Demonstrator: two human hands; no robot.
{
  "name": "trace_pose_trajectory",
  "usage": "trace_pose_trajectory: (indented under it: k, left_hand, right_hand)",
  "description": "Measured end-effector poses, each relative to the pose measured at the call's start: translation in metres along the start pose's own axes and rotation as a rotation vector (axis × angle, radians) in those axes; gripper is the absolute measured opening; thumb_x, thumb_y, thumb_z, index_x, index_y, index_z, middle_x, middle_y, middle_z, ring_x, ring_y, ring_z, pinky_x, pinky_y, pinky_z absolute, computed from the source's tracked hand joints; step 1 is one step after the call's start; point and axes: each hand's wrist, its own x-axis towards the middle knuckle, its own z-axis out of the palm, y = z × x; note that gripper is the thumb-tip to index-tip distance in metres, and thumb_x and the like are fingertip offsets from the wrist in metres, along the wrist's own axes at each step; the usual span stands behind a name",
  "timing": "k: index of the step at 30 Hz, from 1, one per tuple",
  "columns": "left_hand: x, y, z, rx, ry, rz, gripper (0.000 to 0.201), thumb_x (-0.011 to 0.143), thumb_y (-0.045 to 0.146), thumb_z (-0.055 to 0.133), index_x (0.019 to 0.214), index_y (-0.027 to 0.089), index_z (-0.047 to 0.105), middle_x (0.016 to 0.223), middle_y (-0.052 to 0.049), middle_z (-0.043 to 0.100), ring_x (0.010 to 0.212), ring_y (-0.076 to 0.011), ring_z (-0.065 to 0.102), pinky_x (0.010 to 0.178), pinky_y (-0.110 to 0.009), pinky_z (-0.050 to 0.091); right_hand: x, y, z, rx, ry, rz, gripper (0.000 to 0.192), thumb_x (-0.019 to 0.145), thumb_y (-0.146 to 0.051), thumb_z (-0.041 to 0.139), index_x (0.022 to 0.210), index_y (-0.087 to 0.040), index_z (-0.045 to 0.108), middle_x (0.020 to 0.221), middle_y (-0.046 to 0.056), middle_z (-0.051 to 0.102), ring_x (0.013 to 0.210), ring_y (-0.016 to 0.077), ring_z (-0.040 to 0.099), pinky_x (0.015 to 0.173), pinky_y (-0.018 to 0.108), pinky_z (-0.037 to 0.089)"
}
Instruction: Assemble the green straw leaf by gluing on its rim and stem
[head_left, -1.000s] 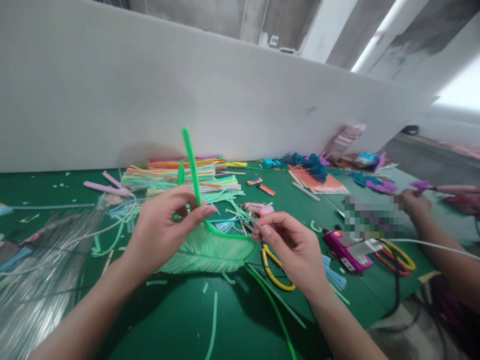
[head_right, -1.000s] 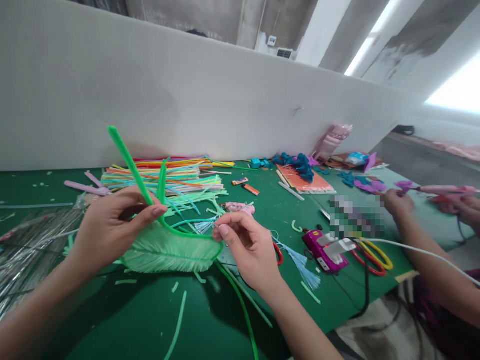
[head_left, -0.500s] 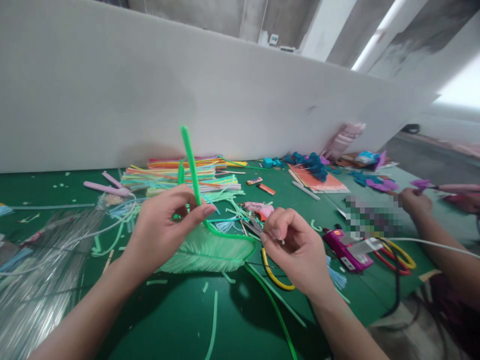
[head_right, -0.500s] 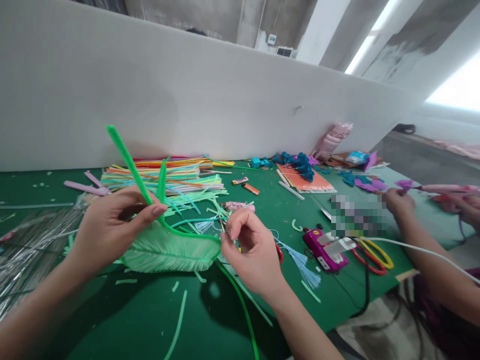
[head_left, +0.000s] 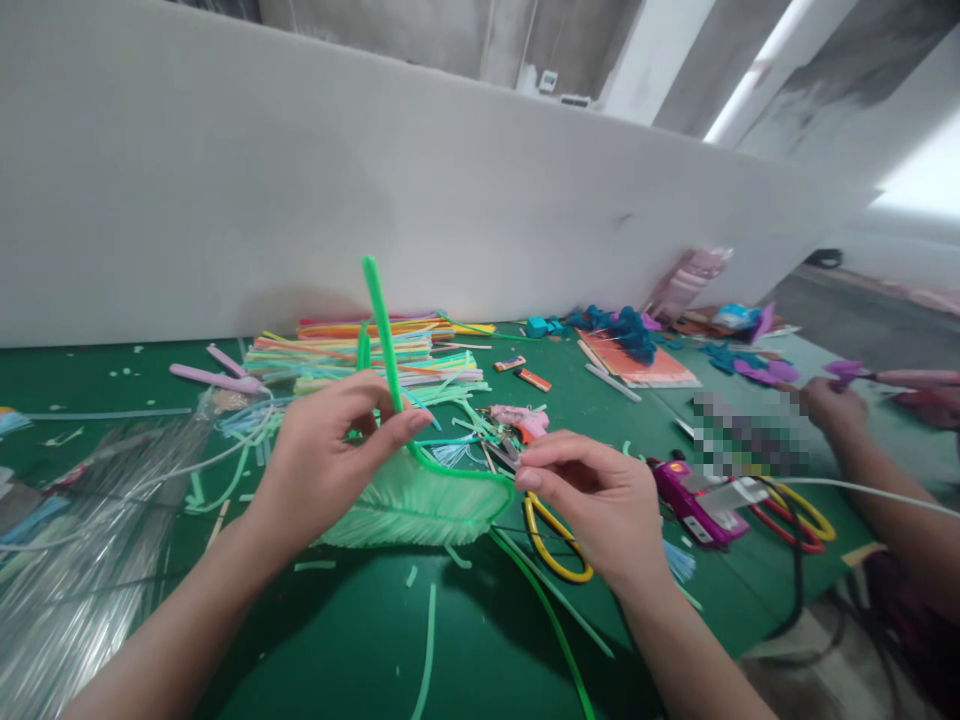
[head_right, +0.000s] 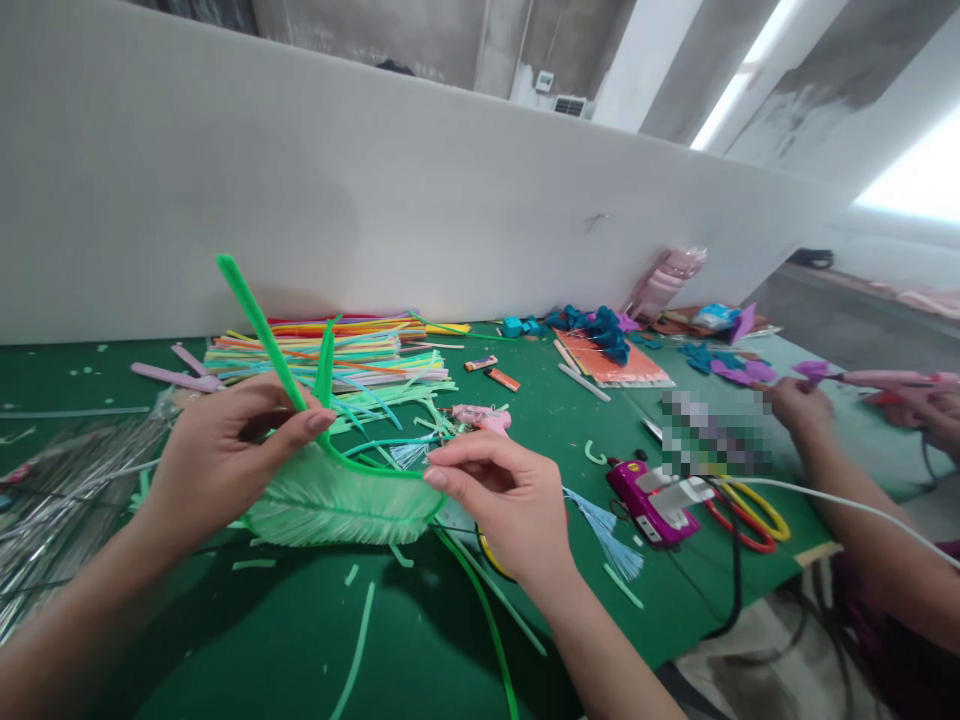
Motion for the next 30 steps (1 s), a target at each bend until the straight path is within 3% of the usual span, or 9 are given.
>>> trace_pose_trajectory:
  k: [3,10,14,19,22,25,27,30]
  left_hand:
    - [0.000,-0.001,0.001,0.001,0.004,-0.001,0.020,0.089,0.030,0.068,0.071,0.020,0.068,0.062,0.006,0.055,0.055,-0.0086,0.045,0.049,-0.026,0.032]
    - [0.000,-0.002,0.001,-0.001,0.015,0.024,0.024,0.088,0.030,0.068,0.068,0.018,0.067,0.060,0.007,0.051,0.050,-0.0073,0.039,0.047,-0.025,0.030]
    - [0.000,-0.003,0.001,-0.011,0.010,0.019,0.023,0.089,0.032,0.068,0.070,0.018,0.068,0.063,0.006,0.056,0.055,-0.0080,0.047,0.050,-0.024,0.034]
    - [-0.001,-0.002,0.001,-0.025,0.003,0.001,0.024,0.089,0.033,0.067,0.071,0.018,0.068,0.065,0.005,0.059,0.058,-0.0088,0.051,0.052,-0.024,0.037]
    - [-0.001,-0.002,0.001,-0.017,0.004,0.006,0.023,0.089,0.033,0.067,0.072,0.018,0.069,0.065,0.005,0.059,0.057,-0.0087,0.050,0.052,-0.024,0.036]
    - [0.000,-0.002,0.001,-0.007,0.016,0.008,0.023,0.089,0.034,0.068,0.071,0.019,0.068,0.064,0.006,0.058,0.056,-0.0084,0.049,0.050,-0.024,0.035]
    - [0.000,-0.003,0.001,-0.012,0.016,0.005,0.024,0.089,0.034,0.067,0.071,0.019,0.068,0.064,0.005,0.059,0.056,-0.0085,0.050,0.051,-0.024,0.036]
    - [-0.001,-0.003,0.001,-0.019,0.009,-0.002,0.025,0.090,0.036,0.067,0.072,0.019,0.068,0.066,0.005,0.060,0.058,-0.0091,0.052,0.053,-0.024,0.038]
  right_hand:
    - [0.000,-0.002,0.000,-0.010,-0.018,0.048,0.007,0.079,-0.022,0.078,0.075,-0.023,0.073,0.069,-0.002,0.070,0.056,0.0096,0.061,0.052,0.020,0.052]
    - [-0.006,0.002,-0.001,0.099,-0.114,0.087,0.025,0.098,-0.040,0.058,0.081,-0.022,0.056,0.054,-0.008,0.045,0.045,0.0072,0.038,0.043,0.020,0.031]
    - [-0.010,0.009,-0.004,0.105,-0.193,0.032,0.049,0.101,-0.051,0.046,0.062,-0.021,0.048,0.050,-0.005,0.037,0.046,0.0091,0.032,0.045,0.026,0.025]
    - [-0.011,0.013,-0.010,-0.015,-0.160,-0.025,0.069,0.102,-0.064,0.019,0.049,-0.021,0.031,0.044,-0.003,0.028,0.041,0.0105,0.028,0.044,0.030,0.020]
    - [-0.007,0.010,-0.008,-0.139,-0.093,-0.077,0.057,0.100,-0.054,0.046,0.054,-0.021,0.039,0.053,-0.002,0.044,0.052,0.0117,0.042,0.053,0.028,0.034]
    - [-0.002,0.007,-0.005,-0.243,-0.044,-0.096,0.024,0.089,-0.028,0.069,0.072,-0.022,0.053,0.079,0.000,0.061,0.077,0.0152,0.059,0.073,0.029,0.046]
    - [-0.001,0.007,-0.004,-0.284,-0.102,-0.064,0.012,0.086,-0.026,0.072,0.086,-0.024,0.060,0.090,0.001,0.067,0.086,0.0168,0.062,0.077,0.030,0.049]
    - [-0.001,0.009,-0.003,-0.398,-0.232,0.029,0.020,0.083,-0.032,0.077,0.101,-0.026,0.070,0.098,0.000,0.074,0.085,0.0172,0.065,0.077,0.031,0.050]
